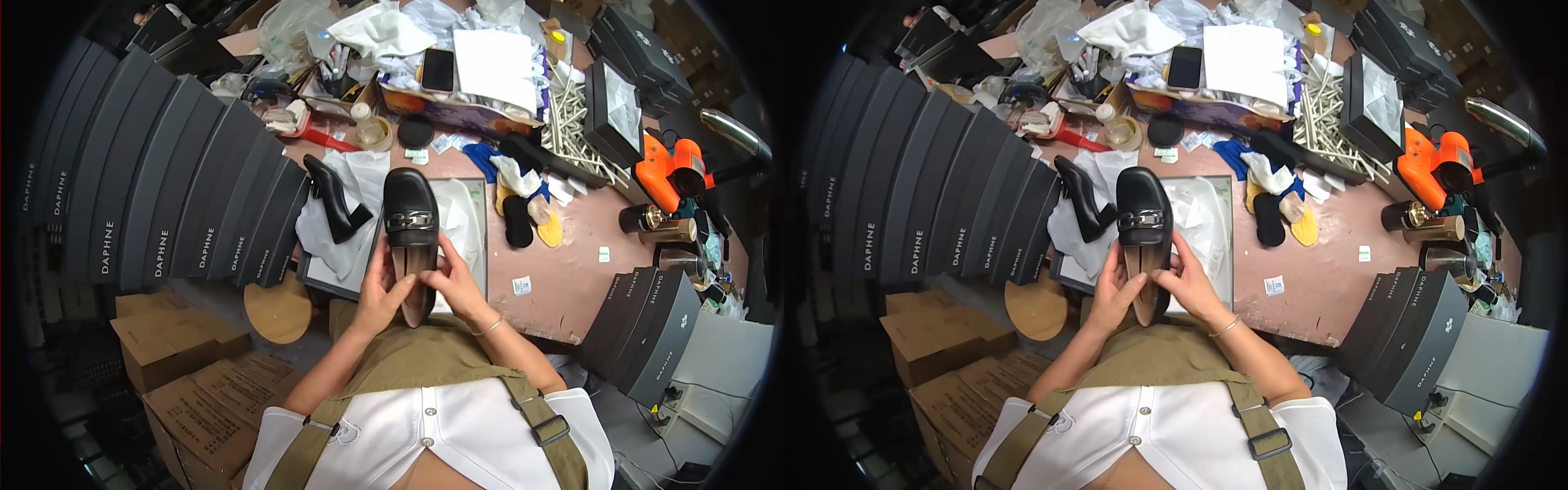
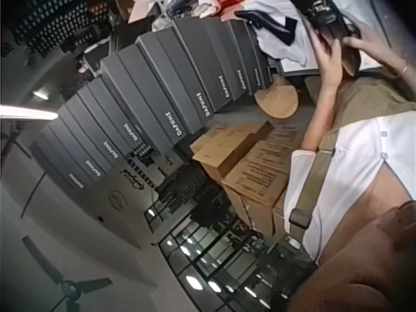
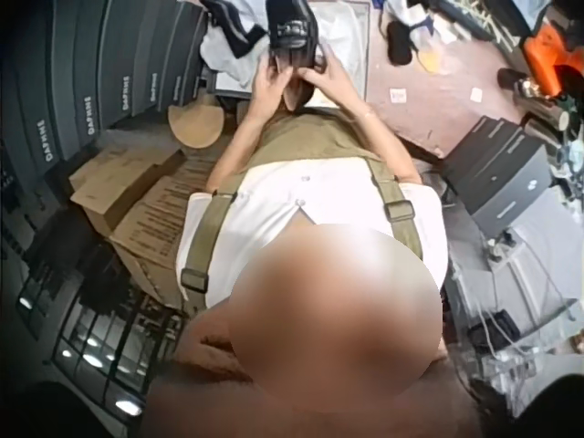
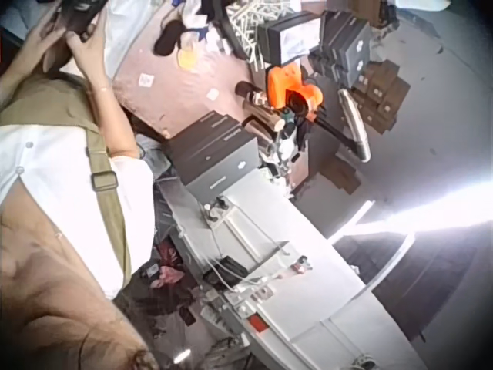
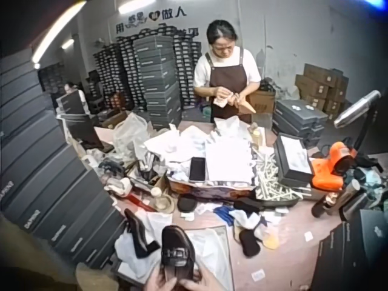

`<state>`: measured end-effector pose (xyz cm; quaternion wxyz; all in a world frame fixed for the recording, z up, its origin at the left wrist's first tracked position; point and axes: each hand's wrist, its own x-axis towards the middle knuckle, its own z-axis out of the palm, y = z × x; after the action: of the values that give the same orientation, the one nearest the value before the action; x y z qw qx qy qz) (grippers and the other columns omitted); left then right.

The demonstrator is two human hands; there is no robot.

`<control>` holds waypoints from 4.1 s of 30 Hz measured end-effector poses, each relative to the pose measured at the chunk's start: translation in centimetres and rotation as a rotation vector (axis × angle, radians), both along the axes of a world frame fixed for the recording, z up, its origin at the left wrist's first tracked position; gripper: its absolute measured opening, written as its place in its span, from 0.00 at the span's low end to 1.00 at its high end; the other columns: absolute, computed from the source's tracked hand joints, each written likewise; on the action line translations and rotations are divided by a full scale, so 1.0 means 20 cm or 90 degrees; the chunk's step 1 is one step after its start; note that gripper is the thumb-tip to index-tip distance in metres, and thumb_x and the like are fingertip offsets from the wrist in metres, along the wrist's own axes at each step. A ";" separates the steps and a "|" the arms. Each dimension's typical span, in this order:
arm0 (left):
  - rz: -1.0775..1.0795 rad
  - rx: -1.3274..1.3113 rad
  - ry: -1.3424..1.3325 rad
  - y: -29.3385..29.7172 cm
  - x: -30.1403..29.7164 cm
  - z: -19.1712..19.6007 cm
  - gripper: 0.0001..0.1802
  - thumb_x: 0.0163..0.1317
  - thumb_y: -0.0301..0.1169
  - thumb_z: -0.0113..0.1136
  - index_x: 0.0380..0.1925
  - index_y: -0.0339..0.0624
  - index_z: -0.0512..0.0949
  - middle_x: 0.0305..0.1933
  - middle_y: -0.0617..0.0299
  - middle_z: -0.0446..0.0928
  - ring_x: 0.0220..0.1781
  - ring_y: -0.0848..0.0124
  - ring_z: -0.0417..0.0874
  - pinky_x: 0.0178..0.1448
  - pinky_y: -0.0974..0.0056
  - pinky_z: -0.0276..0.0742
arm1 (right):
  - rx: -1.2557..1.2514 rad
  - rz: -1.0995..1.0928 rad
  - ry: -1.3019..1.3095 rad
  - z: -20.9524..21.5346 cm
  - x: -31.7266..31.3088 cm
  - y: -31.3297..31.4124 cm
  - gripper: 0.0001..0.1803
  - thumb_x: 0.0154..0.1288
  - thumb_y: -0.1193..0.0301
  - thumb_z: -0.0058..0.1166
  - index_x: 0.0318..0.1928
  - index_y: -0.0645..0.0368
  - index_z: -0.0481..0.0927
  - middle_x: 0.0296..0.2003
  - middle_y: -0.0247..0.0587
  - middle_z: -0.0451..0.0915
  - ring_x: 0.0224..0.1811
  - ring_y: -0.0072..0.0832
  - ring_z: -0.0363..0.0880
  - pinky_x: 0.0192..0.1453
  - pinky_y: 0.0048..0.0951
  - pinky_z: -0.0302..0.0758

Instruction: Inspecting, cleaning, and packing a pair of black high-heeled shoes into a branded shoebox.

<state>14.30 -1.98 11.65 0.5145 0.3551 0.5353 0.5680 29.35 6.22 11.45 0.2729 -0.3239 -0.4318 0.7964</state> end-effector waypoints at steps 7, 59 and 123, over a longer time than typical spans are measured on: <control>-0.125 -0.006 0.103 -0.02 -0.07 0.17 0.41 0.58 0.24 0.54 0.70 0.27 0.50 0.69 0.42 0.62 0.69 0.59 0.67 0.71 0.59 0.61 | -0.092 0.061 0.163 -0.03 0.11 -0.03 0.41 0.55 0.79 0.43 0.73 0.60 0.51 0.61 0.36 0.67 0.58 0.22 0.68 0.58 0.23 0.68; -0.188 0.387 0.608 0.45 0.15 0.48 0.32 0.51 0.17 0.54 0.61 0.33 0.69 0.64 0.43 0.69 0.58 0.50 0.77 0.57 0.59 0.76 | -0.064 -0.201 0.082 0.50 0.89 -0.21 0.23 0.60 0.58 0.57 0.41 0.70 0.81 0.37 0.42 0.83 0.35 0.27 0.83 0.42 0.25 0.78; 0.114 -0.023 -0.230 0.15 -0.82 -0.54 0.18 0.65 0.28 0.58 0.53 0.32 0.72 0.49 0.57 0.79 0.51 0.67 0.81 0.57 0.63 0.75 | 0.269 0.167 -0.168 -0.02 -0.23 0.23 0.36 0.67 0.62 0.58 0.71 0.58 0.59 0.64 0.49 0.69 0.65 0.35 0.69 0.66 0.37 0.69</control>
<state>-2.01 0.94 0.91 0.5558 0.1893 0.4739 0.6562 24.72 10.74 11.00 0.1705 -0.3019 -0.6584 0.6680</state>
